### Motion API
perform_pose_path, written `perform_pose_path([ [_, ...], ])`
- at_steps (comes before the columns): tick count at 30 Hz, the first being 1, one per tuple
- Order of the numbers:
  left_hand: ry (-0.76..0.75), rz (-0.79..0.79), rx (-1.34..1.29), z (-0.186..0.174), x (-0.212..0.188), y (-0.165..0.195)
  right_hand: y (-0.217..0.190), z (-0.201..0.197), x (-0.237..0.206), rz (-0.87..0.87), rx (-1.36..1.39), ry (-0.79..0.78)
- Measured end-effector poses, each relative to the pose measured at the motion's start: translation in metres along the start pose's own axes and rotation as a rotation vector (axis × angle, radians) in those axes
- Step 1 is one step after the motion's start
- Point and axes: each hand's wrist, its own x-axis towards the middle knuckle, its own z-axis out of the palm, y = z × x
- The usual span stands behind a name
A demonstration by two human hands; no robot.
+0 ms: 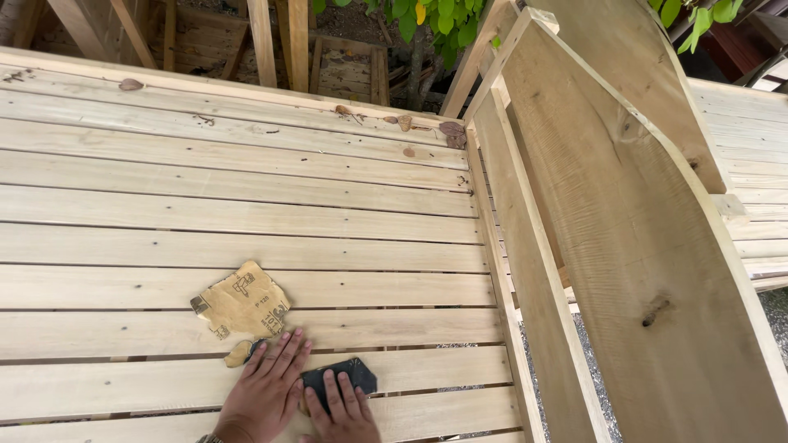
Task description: The person sands the surface of a wooden bench using a sanding block and sandpaper. They move the sanding block back and forth across the slats and along the edges of the bench, smoothing the wood. The person occasionally switches hands and adjusts their grip on the sanding block.
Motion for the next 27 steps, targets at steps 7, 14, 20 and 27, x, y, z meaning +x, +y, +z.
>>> perform_pose_path([
  [7,0.023,0.005,0.017,-0.002,0.001,0.004,0.185,-0.124,-0.008,0.731,0.01,-0.815],
  [14,-0.062,-0.01,0.06,0.0,-0.007,0.007,0.0,-0.132,0.072,0.378,0.45,-0.968],
  [20,-0.152,-0.079,0.022,-0.023,-0.049,0.002,0.11,-0.154,0.013,0.542,0.095,-0.821],
  [27,-0.009,-0.158,0.068,-0.045,-0.108,0.03,0.085,-0.169,0.035,0.546,0.044,-0.905],
])
